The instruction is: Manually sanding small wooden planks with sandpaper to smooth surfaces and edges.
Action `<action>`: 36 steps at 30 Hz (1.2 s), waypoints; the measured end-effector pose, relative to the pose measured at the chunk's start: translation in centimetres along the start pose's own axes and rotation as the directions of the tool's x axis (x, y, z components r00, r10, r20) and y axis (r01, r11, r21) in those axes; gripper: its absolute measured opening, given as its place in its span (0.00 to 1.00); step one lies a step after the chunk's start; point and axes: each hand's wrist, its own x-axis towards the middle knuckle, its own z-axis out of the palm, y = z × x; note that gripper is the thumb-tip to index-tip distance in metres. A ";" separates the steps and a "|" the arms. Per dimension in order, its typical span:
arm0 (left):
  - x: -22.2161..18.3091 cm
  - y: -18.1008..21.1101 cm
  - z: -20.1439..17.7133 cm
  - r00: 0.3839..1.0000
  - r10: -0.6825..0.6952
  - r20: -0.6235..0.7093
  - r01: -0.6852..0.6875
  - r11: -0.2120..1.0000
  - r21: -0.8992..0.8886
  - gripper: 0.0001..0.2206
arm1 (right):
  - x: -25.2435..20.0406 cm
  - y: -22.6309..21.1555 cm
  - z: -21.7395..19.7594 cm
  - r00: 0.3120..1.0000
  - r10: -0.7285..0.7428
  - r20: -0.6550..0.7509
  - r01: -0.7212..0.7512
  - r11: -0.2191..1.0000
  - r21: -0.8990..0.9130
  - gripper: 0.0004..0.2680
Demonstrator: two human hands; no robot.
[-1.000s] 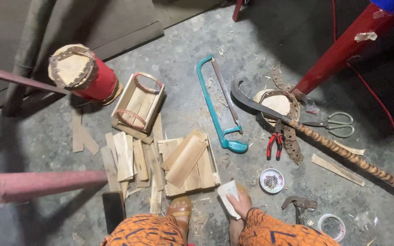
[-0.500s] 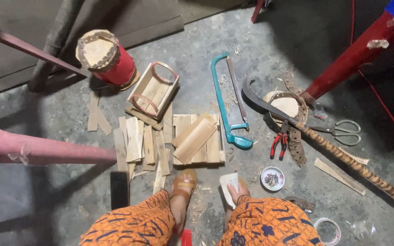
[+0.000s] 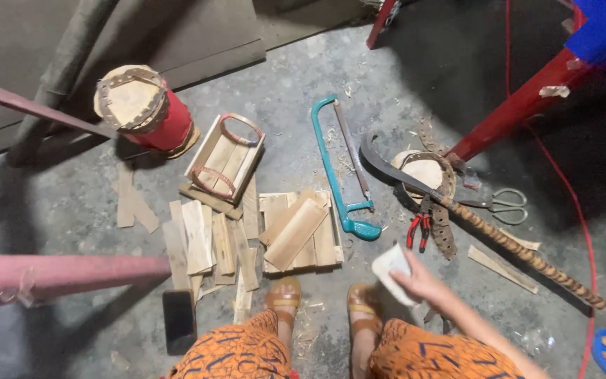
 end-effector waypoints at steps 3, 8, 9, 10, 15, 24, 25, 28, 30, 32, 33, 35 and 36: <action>6.3 15.1 -4.4 0.998 0.029 0.055 -0.028 0.999 -0.026 0.20 | -2.0 -7.1 -3.6 0.970 -0.229 -0.087 0.195 0.936 -0.292 0.33; 4.8 43.4 -9.2 0.996 -0.056 0.075 0.014 0.881 0.473 0.20 | -3.7 -17.4 -4.3 0.982 -0.154 -0.114 0.076 0.857 -0.509 0.29; 6.1 43.9 -8.8 0.995 -0.056 0.084 0.011 0.884 0.467 0.20 | -2.6 -17.9 -3.7 0.983 -0.146 -0.114 0.067 0.854 -0.515 0.29; 7.4 44.3 -8.4 0.989 -0.122 0.088 0.070 0.892 0.446 0.30 | -1.4 -18.3 -3.1 0.989 -0.095 -0.116 0.008 0.803 -0.596 0.29; 12.5 42.2 -4.4 0.972 -0.205 0.115 0.163 0.941 0.296 0.46 | 6.2 -19.6 3.4 0.989 0.004 -0.148 -0.086 0.833 -0.547 0.29; 12.1 38.6 -3.2 0.988 -0.122 -0.092 0.141 0.960 0.240 0.26 | 12.4 -10.0 14.9 0.916 -0.296 -0.271 0.144 0.873 -0.465 0.29; 11.6 39.4 -3.6 0.985 -0.159 -0.070 0.172 0.954 0.245 0.25 | 11.6 -11.3 14.9 0.909 -0.360 -0.210 0.150 0.752 -0.641 0.30; 10.6 40.5 -4.0 0.982 -0.167 -0.083 0.182 0.959 0.216 0.21 | 12.3 -11.5 15.7 0.882 -0.451 -0.138 0.138 0.527 -0.839 0.33; 10.1 40.7 -4.2 0.981 -0.149 -0.121 0.170 0.967 0.189 0.20 | 13.6 -11.4 17.3 0.862 -0.490 -0.131 0.129 0.462 -0.878 0.37; 9.9 41.3 -3.9 0.980 -0.111 -0.165 0.142 0.972 0.187 0.20 | 14.4 -11.6 18.7 0.933 -0.308 -0.184 0.049 0.617 -0.786 0.41; 10.2 41.2 -3.4 0.980 -0.106 -0.170 0.138 0.973 0.185 0.20 | 14.2 -12.0 18.6 0.931 -0.314 -0.186 0.050 0.615 -0.787 0.41; 10.8 41.0 -2.9 0.983 -0.113 -0.144 0.144 0.963 0.228 0.19 | 13.7 -12.8 18.8 0.848 -0.505 -0.164 0.136 0.506 -0.852 0.36; 10.4 41.5 -3.3 0.982 -0.112 -0.151 0.145 0.963 0.229 0.19 | 14.1 -12.1 18.5 0.844 -0.511 -0.163 0.141 0.505 -0.851 0.36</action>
